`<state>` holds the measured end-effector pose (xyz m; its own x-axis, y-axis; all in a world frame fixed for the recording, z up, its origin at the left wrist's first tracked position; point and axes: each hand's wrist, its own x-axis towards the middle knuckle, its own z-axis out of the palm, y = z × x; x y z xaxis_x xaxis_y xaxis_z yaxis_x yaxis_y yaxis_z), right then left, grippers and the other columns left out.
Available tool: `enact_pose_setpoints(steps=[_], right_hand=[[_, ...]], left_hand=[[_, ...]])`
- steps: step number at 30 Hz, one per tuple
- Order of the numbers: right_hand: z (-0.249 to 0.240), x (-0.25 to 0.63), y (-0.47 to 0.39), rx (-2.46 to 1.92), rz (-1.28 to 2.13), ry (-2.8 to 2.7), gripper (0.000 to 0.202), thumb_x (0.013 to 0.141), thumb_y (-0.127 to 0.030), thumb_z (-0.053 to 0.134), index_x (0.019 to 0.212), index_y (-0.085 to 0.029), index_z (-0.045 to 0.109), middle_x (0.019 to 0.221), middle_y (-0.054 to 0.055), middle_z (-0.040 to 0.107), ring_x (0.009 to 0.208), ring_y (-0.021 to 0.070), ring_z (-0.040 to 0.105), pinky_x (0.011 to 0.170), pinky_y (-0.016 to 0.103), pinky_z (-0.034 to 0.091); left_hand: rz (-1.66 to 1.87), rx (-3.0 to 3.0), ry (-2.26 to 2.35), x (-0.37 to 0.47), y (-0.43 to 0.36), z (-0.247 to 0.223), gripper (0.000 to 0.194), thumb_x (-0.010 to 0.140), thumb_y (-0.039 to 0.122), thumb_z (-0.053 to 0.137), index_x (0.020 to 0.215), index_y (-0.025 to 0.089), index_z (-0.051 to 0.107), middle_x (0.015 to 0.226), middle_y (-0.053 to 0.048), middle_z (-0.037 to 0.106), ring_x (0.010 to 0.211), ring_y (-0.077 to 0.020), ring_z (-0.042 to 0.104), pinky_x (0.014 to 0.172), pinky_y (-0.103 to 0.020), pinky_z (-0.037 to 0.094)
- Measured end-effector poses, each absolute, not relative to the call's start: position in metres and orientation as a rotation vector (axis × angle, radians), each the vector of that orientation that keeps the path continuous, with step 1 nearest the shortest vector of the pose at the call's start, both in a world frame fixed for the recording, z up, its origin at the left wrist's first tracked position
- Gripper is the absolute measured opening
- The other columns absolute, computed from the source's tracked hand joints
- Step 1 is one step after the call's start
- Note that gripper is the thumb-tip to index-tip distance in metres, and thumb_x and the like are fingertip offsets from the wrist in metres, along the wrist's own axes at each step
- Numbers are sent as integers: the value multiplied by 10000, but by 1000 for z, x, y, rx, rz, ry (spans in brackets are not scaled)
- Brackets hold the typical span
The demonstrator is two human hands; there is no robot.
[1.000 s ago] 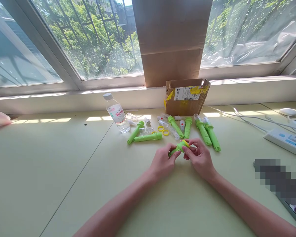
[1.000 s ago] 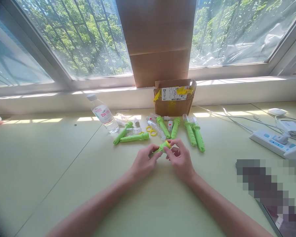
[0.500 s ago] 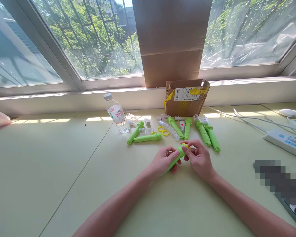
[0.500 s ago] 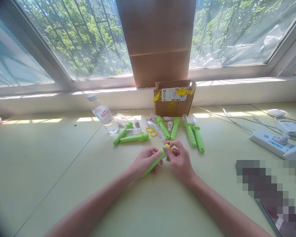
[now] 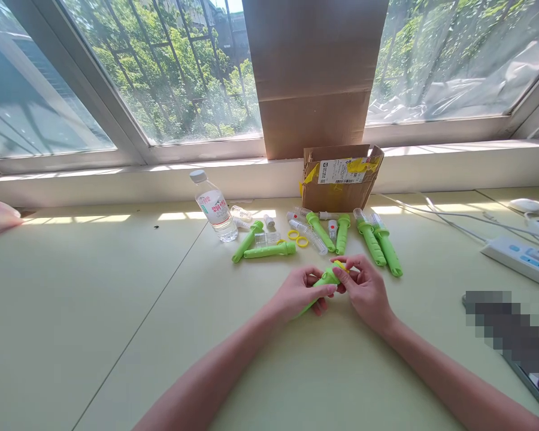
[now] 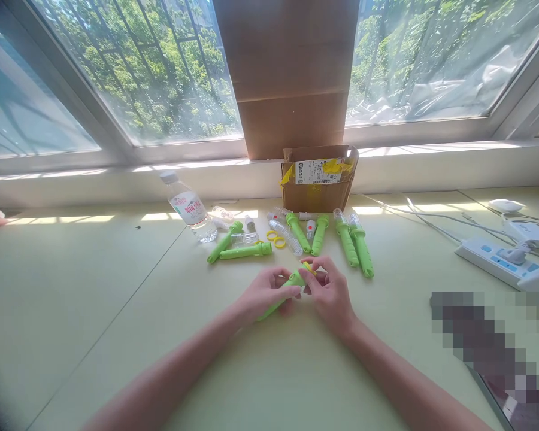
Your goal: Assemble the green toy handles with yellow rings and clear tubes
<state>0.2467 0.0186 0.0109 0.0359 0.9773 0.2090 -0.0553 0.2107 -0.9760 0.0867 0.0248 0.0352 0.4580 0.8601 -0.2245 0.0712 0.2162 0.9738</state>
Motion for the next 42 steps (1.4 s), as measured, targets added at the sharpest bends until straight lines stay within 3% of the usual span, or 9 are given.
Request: enact_pose_setpoints(steps=[3, 7, 16, 27, 37, 42], right_hand=[[10, 246, 19, -1018, 1064, -1228, 260, 784, -350, 652, 760, -217, 430, 1044, 26, 610, 500, 70, 561, 480, 243, 496], [10, 244, 18, -1007, 1058, -1220, 274, 777, -358, 659, 737, -212, 430, 1038, 29, 617, 474, 71, 565, 465, 249, 497], [18, 245, 16, -998, 1008, -1263, 193, 837, -382, 574, 799, -214, 487, 1076, 60, 628, 498, 88, 584, 500, 273, 516], [17, 244, 16, -991, 1060, -1269, 248, 794, -384, 630, 829, -213, 454, 1138, 72, 588, 534, 98, 610, 503, 282, 540], [17, 253, 20, -929, 1318, -1044, 208, 806, -373, 594, 745, -195, 505, 1036, 43, 643, 524, 103, 582, 505, 289, 506], [14, 256, 23, -842, 1475, -955, 126, 791, -320, 574, 755, -204, 542, 754, -1, 638, 529, 126, 568, 487, 273, 472]], left_hand=[[679, 1260, 975, 87, 24, 34, 390, 658, 425, 733, 845, 161, 514, 667, -4, 641, 481, -110, 589, 463, -225, 466], [703, 1250, 942, 87, 24, 31, 377, 701, 455, 687, 841, 160, 499, 791, -53, 677, 486, -109, 597, 456, -231, 473], [714, 1204, 871, 84, 25, 33, 412, 700, 492, 677, 887, 144, 560, 841, -79, 678, 543, -125, 621, 462, -241, 505], [720, 1179, 784, 81, 26, 32, 443, 764, 514, 612, 976, 125, 595, 889, -118, 674, 573, -142, 640, 480, -226, 502], [745, 1352, 878, 85, 22, 37, 457, 788, 561, 540, 907, 129, 628, 798, -64, 625, 594, -128, 601, 498, -218, 491], [720, 1407, 900, 85, 21, 38, 403, 818, 531, 511, 819, 142, 618, 691, -12, 590, 466, -79, 539, 452, -194, 437]])
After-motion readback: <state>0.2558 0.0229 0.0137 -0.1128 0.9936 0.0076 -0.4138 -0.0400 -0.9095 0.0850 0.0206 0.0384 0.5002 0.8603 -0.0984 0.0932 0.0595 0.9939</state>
